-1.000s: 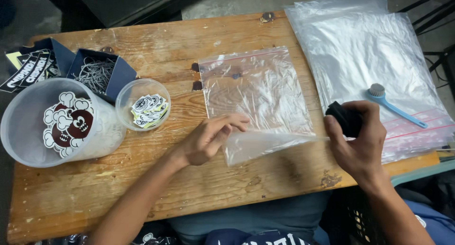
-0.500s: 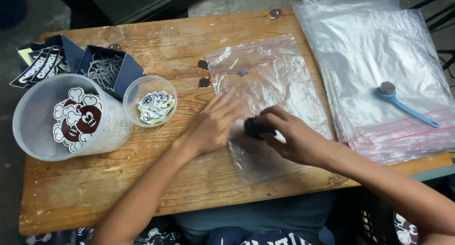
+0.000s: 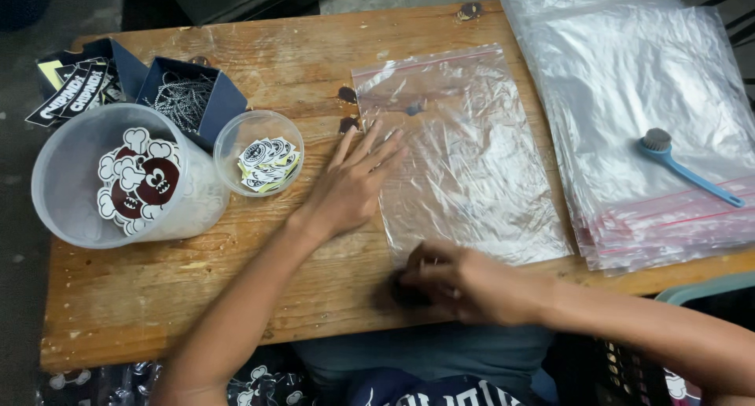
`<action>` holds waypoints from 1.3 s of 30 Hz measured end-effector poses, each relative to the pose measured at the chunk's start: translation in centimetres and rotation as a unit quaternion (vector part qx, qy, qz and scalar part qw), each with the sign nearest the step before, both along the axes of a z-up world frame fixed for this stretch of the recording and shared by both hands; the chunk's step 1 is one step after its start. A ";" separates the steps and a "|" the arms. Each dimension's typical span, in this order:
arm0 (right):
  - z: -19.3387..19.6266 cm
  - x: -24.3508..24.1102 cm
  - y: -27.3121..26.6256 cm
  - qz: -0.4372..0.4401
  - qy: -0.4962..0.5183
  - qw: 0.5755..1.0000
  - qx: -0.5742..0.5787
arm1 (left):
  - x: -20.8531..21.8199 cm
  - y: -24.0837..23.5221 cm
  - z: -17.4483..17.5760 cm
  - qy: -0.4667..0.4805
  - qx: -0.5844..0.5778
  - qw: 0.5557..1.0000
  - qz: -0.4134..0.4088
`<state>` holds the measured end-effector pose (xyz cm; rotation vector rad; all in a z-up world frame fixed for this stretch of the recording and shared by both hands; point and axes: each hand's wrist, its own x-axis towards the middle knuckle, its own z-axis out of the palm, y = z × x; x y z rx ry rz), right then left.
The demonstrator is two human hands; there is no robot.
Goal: The person cleans a blue bag with a brush and a cloth, then attaches a sticker to it. They wipe a plastic bag with a cloth and place the bag inside, sealing it.
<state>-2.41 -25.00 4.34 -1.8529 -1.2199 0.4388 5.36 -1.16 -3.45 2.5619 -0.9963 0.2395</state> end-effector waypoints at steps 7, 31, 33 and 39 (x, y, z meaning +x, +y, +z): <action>-5.6 4.8 -1.8 -0.247 -0.275 0.920 -0.130 | -0.5 -1.0 -1.0 0.001 -0.006 1.000 -0.025; -1.4 -2.1 -1.6 0.028 0.023 0.997 -0.073 | -0.6 -1.0 0.1 0.025 0.071 0.995 -0.069; -1.4 -1.7 -2.3 -0.076 -0.057 0.994 -0.055 | -0.9 -1.1 0.8 -0.021 0.050 0.996 -0.066; -4.3 -1.3 -3.0 -0.147 -0.219 0.964 -0.028 | -2.6 -1.8 1.5 0.049 0.042 0.988 -0.140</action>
